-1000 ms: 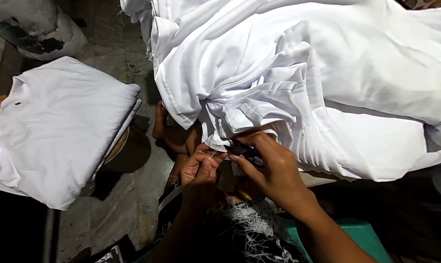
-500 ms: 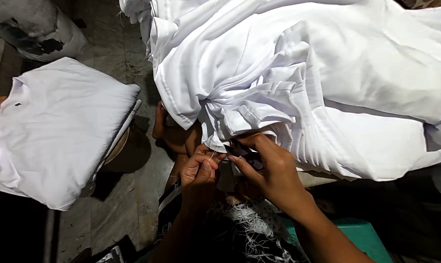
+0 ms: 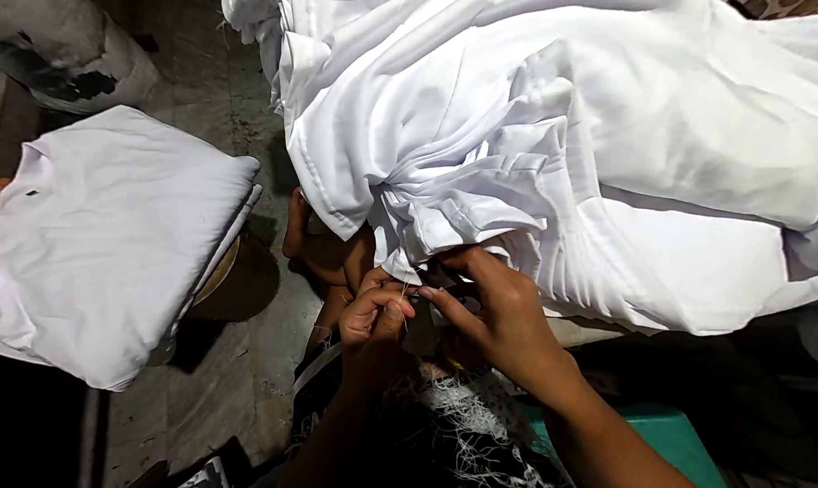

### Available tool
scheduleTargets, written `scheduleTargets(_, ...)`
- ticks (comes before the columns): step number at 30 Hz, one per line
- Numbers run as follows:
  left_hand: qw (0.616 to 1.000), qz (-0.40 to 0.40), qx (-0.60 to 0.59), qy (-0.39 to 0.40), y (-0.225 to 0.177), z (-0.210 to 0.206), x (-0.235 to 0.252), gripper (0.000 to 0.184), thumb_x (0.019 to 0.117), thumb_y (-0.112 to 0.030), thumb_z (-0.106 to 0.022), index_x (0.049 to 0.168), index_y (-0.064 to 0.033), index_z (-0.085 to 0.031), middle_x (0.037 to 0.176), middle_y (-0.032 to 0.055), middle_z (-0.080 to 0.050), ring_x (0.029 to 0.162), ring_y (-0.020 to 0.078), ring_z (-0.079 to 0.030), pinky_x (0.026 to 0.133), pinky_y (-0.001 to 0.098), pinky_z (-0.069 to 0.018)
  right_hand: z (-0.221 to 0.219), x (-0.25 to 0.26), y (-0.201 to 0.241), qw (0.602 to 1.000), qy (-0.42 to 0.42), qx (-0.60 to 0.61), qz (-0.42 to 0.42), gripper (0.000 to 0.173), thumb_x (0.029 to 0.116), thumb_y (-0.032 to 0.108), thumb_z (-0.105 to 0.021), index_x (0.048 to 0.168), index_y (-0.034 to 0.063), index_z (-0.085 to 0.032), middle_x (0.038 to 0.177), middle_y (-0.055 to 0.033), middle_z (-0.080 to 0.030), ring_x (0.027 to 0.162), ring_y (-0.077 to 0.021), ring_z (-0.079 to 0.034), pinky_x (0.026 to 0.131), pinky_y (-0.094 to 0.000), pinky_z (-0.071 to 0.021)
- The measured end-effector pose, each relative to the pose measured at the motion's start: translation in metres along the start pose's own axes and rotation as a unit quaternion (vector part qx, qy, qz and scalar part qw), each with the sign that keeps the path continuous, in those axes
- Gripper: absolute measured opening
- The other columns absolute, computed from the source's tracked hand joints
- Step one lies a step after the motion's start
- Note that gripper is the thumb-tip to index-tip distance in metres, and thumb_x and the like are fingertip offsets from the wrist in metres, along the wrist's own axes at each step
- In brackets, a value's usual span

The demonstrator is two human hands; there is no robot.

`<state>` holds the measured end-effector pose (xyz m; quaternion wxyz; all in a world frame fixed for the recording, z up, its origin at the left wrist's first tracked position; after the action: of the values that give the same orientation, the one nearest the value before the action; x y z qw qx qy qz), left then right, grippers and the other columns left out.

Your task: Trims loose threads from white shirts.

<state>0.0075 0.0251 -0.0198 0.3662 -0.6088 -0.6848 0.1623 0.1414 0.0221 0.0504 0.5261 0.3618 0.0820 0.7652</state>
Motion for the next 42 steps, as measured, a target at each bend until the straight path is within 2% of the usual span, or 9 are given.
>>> scheduleTargets(13,0.997,-0.019,0.057,0.058,-0.011,0.005,0.004,0.020,0.1029,-0.026,-0.060,0.097,-0.0184,-0.077,0.123,-0.0063,-0.069,0.115,0.0056,-0.065,0.101,0.0276,-0.0528,0.002,-0.004,-0.007,0.997,0.002,-0.022,0.076,0.021,0.0975,0.018,-0.062,0.100,-0.0023,-0.068,0.089,-0.0153,-0.068,0.082,-0.0145,-0.066,0.076,-0.0172,-0.0519)
scheduleTargets(21,0.989,-0.038,0.117,0.085,-0.015,0.003,0.004,0.021,0.1032,-0.029,-0.060,0.094,-0.0185,-0.075,0.124,-0.0063,-0.066,0.118,0.0078,-0.063,0.105,0.0313,-0.0518,-0.001,0.002,-0.003,0.992,-0.031,-0.067,0.104,0.014,0.0960,0.008,-0.060,0.092,-0.0008,-0.070,0.079,-0.0145,-0.067,0.071,-0.0186,-0.065,0.066,-0.0219,-0.0517)
scheduleTargets(25,0.998,-0.023,0.056,0.034,-0.014,0.002,0.008,0.020,0.0999,-0.035,-0.063,0.093,-0.0215,-0.076,0.119,-0.0066,-0.071,0.105,0.0071,-0.070,0.091,0.0277,-0.0593,0.003,-0.004,-0.007,0.995,0.029,0.097,-0.002,0.027,0.1034,0.022,-0.056,0.108,-0.0044,-0.058,0.085,-0.0080,-0.068,0.072,-0.0017,-0.063,0.067,-0.0127,-0.0517)
scheduleTargets(28,0.998,0.000,0.066,-0.011,-0.017,-0.001,0.017,0.013,0.0957,-0.022,-0.069,0.109,-0.0245,-0.070,0.104,-0.0100,-0.074,0.086,0.0016,-0.072,0.077,0.0215,-0.0613,0.007,-0.006,-0.003,0.952,0.177,0.248,-0.027,0.026,0.1028,0.022,-0.057,0.114,-0.0013,-0.055,0.088,-0.0038,-0.066,0.072,0.0021,-0.062,0.066,-0.0121,-0.0527)
scheduleTargets(30,0.992,-0.036,0.119,-0.037,-0.024,-0.004,0.021,0.021,0.0950,-0.009,-0.067,0.110,-0.0227,-0.069,0.098,-0.0103,-0.075,0.084,0.0016,-0.072,0.077,0.0214,-0.0607,0.011,0.000,-0.003,0.957,0.194,0.215,0.017,0.027,0.1028,0.021,-0.056,0.116,-0.0025,-0.059,0.087,-0.0052,-0.063,0.074,-0.0004,-0.057,0.069,-0.0119,-0.0480)
scheduleTargets(33,0.953,-0.149,0.257,-0.064,-0.033,0.006,0.033,0.011,0.1008,-0.022,-0.062,0.104,-0.0265,-0.072,0.099,-0.0180,-0.070,0.091,-0.0031,-0.067,0.082,0.0185,-0.0571,0.022,0.011,-0.013,0.993,0.094,0.054,0.044,0.033,0.1046,0.028,-0.052,0.116,-0.0002,-0.064,0.096,-0.0087,-0.066,0.082,-0.0071,-0.062,0.074,-0.0193,-0.0515)
scheduleTargets(35,0.938,-0.099,0.318,-0.096,-0.026,0.018,0.041,0.013,0.1035,-0.019,-0.057,0.110,-0.0133,-0.067,0.106,-0.0105,-0.069,0.098,-0.0010,-0.065,0.086,0.0215,-0.0552,0.015,0.015,-0.013,0.995,0.050,-0.054,0.061,0.031,0.0990,0.026,-0.058,0.113,0.0008,-0.069,0.098,-0.0170,-0.063,0.071,-0.0194,-0.061,0.061,-0.0296,-0.0507)
scheduleTargets(38,0.917,0.137,0.369,-0.060,-0.005,0.018,0.044,0.037,0.1024,-0.012,-0.055,0.134,0.0065,-0.052,0.127,0.0150,-0.061,0.108,0.0134,-0.062,0.092,0.0327,-0.0523,-0.009,0.015,-0.016,0.979,0.023,-0.194,0.062,0.018,0.0858,0.017,-0.071,0.095,0.0012,-0.071,0.098,-0.0339,-0.059,0.049,-0.0366,-0.058,0.039,-0.0442,-0.0432)
scheduleTargets(42,0.922,0.138,0.362,-0.030,0.001,0.020,0.024,0.024,0.0998,-0.004,-0.050,0.087,0.0073,-0.067,0.094,0.0050,-0.062,0.086,0.0011,-0.059,0.078,0.0182,-0.0503,-0.012,0.015,-0.024,0.975,-0.013,-0.203,0.089,0.010,0.0817,0.008,-0.065,0.077,-0.0005,-0.067,0.089,-0.0302,-0.061,0.045,-0.0339,-0.055,0.036,-0.0417,-0.0375)
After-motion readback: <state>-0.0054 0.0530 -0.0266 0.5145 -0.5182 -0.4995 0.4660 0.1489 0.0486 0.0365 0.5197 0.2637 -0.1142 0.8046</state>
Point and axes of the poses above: each hand's wrist, its own x-axis towards the middle knuckle, its own z-axis out of the back of the hand, y = z × x, the point moved 2 cm from there along x, towards the middle knuckle
